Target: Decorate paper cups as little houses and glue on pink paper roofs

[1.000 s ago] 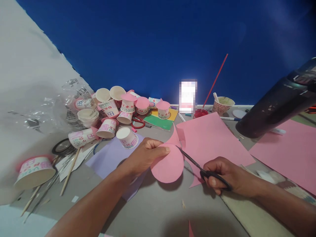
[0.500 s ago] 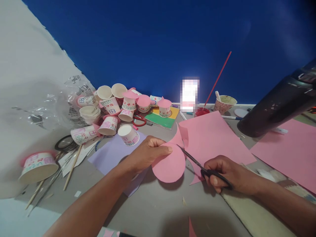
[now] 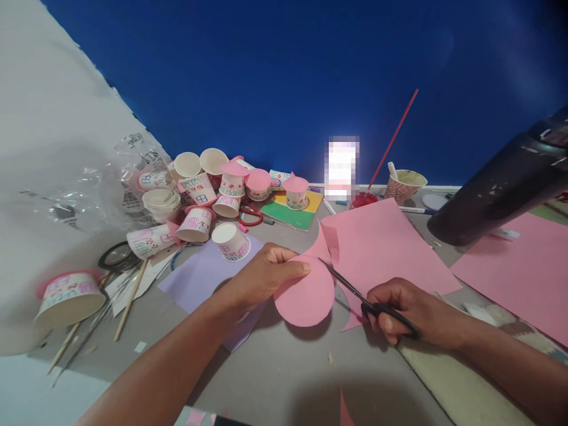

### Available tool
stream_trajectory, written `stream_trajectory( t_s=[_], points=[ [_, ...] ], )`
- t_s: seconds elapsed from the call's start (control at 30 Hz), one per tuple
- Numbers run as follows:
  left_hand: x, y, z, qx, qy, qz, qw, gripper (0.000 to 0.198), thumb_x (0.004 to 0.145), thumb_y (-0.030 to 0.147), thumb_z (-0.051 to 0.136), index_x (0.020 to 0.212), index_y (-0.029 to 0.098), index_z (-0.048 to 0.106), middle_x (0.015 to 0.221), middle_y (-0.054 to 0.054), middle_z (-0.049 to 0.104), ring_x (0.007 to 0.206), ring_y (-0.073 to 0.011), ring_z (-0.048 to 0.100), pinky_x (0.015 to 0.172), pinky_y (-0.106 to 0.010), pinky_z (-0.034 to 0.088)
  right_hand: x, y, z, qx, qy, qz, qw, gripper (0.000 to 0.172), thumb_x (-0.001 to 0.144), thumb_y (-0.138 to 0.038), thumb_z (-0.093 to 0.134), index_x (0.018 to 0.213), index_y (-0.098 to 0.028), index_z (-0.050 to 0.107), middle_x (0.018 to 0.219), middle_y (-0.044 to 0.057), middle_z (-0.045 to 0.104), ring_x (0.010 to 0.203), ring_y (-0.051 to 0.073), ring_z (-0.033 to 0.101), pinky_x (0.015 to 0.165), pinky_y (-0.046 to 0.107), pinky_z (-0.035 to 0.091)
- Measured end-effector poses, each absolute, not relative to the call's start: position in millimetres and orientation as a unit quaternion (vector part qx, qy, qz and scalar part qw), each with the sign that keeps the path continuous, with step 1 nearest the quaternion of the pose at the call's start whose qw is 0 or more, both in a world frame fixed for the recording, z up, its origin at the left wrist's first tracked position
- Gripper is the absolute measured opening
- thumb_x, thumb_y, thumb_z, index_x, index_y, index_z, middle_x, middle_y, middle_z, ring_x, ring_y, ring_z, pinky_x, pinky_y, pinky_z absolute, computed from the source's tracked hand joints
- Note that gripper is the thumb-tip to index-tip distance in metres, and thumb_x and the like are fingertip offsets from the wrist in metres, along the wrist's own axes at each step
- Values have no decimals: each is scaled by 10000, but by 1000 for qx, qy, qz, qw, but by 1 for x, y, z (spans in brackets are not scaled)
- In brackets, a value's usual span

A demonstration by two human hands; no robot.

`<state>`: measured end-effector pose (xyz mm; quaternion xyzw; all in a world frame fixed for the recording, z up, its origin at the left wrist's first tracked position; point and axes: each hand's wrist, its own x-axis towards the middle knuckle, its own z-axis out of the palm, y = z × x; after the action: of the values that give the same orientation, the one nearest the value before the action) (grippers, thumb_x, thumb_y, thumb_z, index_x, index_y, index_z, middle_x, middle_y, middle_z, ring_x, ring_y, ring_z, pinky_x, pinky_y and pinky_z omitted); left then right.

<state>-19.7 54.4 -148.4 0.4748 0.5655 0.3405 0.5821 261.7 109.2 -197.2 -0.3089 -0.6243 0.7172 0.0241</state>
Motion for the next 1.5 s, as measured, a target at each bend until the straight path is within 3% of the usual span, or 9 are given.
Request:
stream_trajectory(
  t_s=[0.33, 1.03, 1.5],
  points=[
    [-18, 55, -147, 477, 564, 347, 577, 434, 768, 449, 696, 526, 178, 457, 548, 41, 376, 521, -81, 342, 502, -251, 221, 260, 110, -196, -303, -624, 720, 25, 614, 721, -728, 784, 667, -156, 569, 578, 7, 575, 546, 97, 473, 545, 229, 364],
    [-17, 54, -149, 468, 578, 348, 571, 396, 778, 474, 716, 580, 149, 607, 583, 6, 480, 570, -113, 406, 542, -263, 295, 264, 110, -200, -297, -620, 725, 35, 641, 717, -761, 778, 694, -150, 587, 585, 12, 591, 547, 99, 478, 531, 229, 332],
    [-17, 54, -150, 468, 572, 351, 575, 411, 771, 473, 724, 553, 152, 589, 558, 13, 465, 547, -106, 395, 527, -260, 291, 262, 110, -196, -301, -621, 723, 25, 606, 720, -738, 779, 684, -167, 580, 583, 7, 584, 551, 110, 489, 550, 239, 362]
  ],
)
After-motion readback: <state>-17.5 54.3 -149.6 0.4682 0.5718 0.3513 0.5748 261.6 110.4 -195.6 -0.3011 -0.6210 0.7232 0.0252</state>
